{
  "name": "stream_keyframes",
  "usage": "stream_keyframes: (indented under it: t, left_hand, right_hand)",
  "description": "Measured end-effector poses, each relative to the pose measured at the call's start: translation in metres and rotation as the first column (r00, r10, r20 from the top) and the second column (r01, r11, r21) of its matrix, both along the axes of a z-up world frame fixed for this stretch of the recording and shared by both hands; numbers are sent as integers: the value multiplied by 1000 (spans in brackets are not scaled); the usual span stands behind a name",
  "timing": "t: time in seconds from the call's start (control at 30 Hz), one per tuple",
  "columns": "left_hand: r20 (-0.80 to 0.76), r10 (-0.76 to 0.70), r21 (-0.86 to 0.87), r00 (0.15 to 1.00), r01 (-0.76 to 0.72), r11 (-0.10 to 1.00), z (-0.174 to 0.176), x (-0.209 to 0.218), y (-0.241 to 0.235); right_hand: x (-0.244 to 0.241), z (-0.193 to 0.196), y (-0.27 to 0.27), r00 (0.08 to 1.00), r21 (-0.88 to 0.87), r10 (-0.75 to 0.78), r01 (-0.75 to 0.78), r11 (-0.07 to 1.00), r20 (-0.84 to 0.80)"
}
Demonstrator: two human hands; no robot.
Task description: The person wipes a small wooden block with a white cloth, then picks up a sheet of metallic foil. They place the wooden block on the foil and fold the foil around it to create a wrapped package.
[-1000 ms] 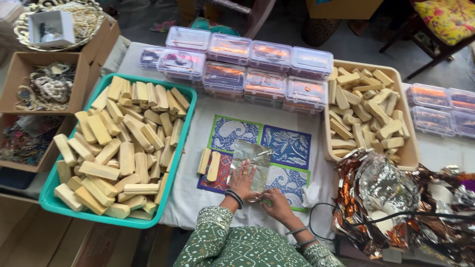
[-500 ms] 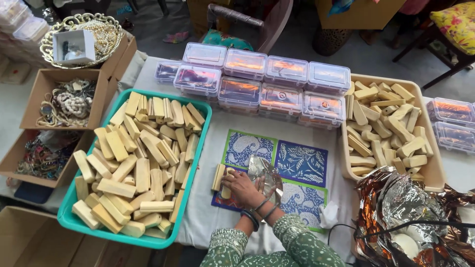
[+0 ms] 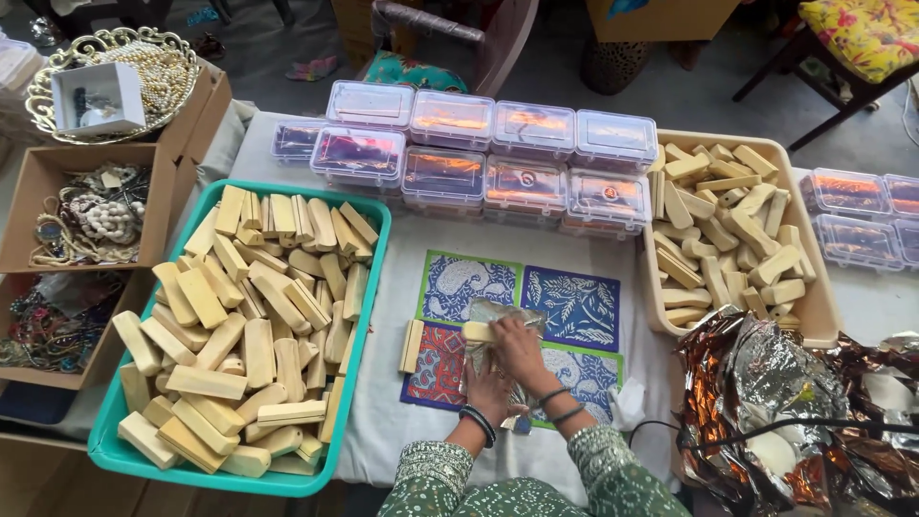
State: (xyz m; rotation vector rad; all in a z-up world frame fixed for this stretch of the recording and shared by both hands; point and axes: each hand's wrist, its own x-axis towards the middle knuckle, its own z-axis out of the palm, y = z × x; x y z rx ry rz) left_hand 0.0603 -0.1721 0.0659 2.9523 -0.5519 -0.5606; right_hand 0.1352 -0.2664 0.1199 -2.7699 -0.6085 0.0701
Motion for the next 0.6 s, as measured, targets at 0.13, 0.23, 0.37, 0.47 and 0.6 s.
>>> stream_keyframes:
  t: [0.13,0.23,0.37,0.47,0.6]
  left_hand:
    - [-28,-12,13,1000,12,1000,4,1,1]
    - [-33,-5,-14,999,5,1000,4,0,1]
    - [-23,3,-26,1000,-3,1000,5,-1,1]
    - [-5,8,-30,1000,-8,1000,12,-3,2]
    - [66,-27,-57,997,30,998,17,-13,0]
  right_hand:
    - [11,-16,-22,990,-77,-132,127,989,-59]
    - [13,-17,-31,987,-94,-151,146,985,-48]
    - [10,-8,-33,989,-81,-143,139,987,-45]
    - [12,-1,-32,995,95,-94,91,991,30]
    - [14,-13,-37,989,13,-135,136,991,-55]
